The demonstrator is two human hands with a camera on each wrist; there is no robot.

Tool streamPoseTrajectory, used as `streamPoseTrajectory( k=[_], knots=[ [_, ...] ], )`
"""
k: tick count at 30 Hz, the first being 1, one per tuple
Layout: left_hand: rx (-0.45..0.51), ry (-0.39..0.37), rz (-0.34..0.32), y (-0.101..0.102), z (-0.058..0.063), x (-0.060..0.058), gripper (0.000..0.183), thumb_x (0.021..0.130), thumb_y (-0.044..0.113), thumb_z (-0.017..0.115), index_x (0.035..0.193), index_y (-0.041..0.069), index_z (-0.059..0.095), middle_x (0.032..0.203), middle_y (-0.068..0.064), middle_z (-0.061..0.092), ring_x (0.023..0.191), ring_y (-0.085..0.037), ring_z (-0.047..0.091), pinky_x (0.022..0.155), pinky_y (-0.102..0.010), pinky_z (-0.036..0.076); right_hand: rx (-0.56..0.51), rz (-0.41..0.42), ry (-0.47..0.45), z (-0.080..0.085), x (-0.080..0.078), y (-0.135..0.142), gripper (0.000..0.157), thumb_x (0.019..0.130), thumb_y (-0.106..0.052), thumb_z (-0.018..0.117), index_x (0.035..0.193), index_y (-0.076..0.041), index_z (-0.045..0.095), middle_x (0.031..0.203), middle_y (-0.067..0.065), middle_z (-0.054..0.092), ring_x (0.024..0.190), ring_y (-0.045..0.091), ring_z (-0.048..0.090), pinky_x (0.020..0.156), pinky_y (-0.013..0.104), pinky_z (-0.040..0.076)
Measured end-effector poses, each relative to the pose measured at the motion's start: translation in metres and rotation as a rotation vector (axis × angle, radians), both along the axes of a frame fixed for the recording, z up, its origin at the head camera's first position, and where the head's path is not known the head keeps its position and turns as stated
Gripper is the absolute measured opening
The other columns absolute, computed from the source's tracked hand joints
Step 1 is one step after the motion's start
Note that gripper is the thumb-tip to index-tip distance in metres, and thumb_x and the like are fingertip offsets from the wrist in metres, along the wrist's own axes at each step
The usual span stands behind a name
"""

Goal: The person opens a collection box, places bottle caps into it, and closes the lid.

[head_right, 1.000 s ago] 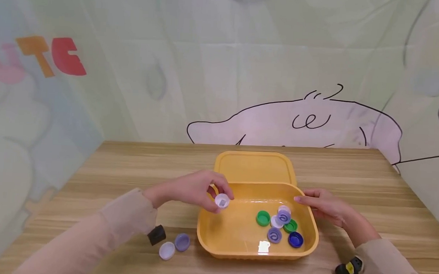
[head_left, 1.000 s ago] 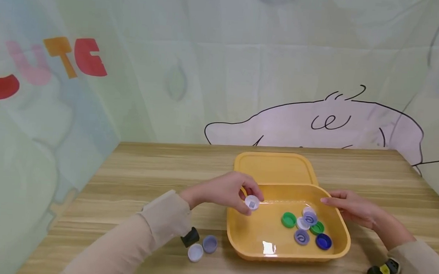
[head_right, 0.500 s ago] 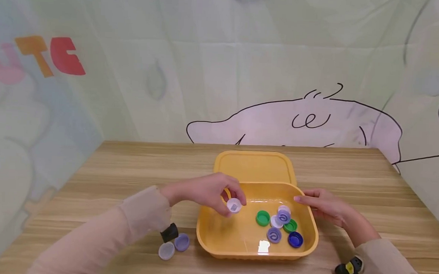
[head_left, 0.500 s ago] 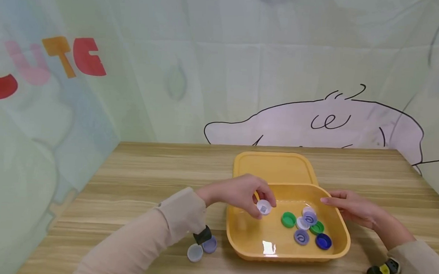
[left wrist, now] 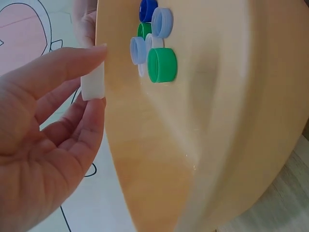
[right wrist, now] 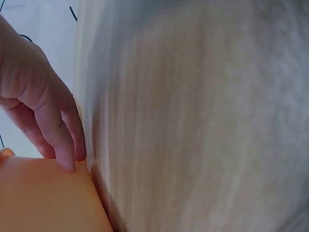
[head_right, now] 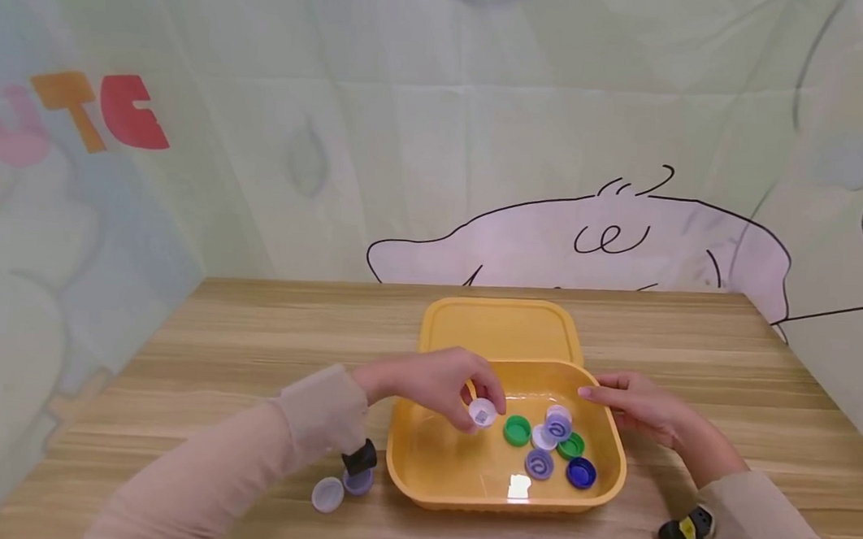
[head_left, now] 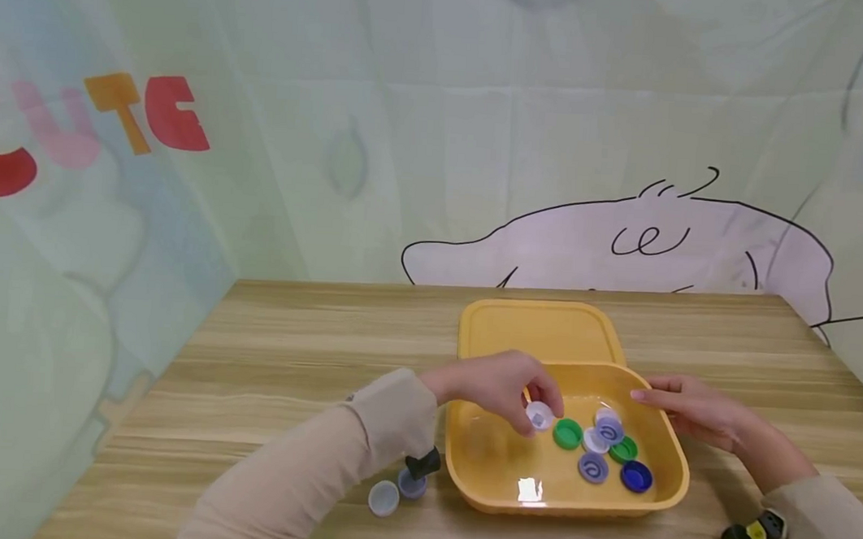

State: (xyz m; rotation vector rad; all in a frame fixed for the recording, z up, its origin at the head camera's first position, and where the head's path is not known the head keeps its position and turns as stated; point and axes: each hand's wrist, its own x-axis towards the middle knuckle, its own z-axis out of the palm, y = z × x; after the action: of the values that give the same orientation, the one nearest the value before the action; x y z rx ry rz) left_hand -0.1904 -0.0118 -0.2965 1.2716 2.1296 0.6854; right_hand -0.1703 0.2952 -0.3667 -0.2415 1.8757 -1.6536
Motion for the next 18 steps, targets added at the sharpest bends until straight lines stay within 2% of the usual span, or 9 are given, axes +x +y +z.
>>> streamPoseTrajectory(
  k=[9,18],
  knots=[
    [-0.072,0.016,-0.068,0.020,0.003,0.003,0.026,0.077,0.002,0.073,0.102,0.005,0.067,0.088,0.007,0.062,0.083,-0.004,0.053,0.077,-0.011,0.043,0.013,-0.009,0.001,0.000,0.001,0.000,0.044,0.098,-0.019,0.048,0.127,0.014,0.044,0.107,0.005,0.063,0.096,0.015,0.061,0.083,0.033,0.051],
    [-0.210,0.087,-0.133,0.032,-0.008,0.003,0.026,0.075,0.000,0.074,0.099,0.008,0.068,0.088,0.007,0.060,0.081,-0.006,0.049,0.074,-0.010,0.039,0.012,-0.001,0.003,0.003,0.001,-0.001,0.043,0.098,-0.019,0.047,0.126,0.014,0.045,0.107,0.005,0.063,0.096,0.015,0.061,0.083,0.033,0.051]
  ],
)
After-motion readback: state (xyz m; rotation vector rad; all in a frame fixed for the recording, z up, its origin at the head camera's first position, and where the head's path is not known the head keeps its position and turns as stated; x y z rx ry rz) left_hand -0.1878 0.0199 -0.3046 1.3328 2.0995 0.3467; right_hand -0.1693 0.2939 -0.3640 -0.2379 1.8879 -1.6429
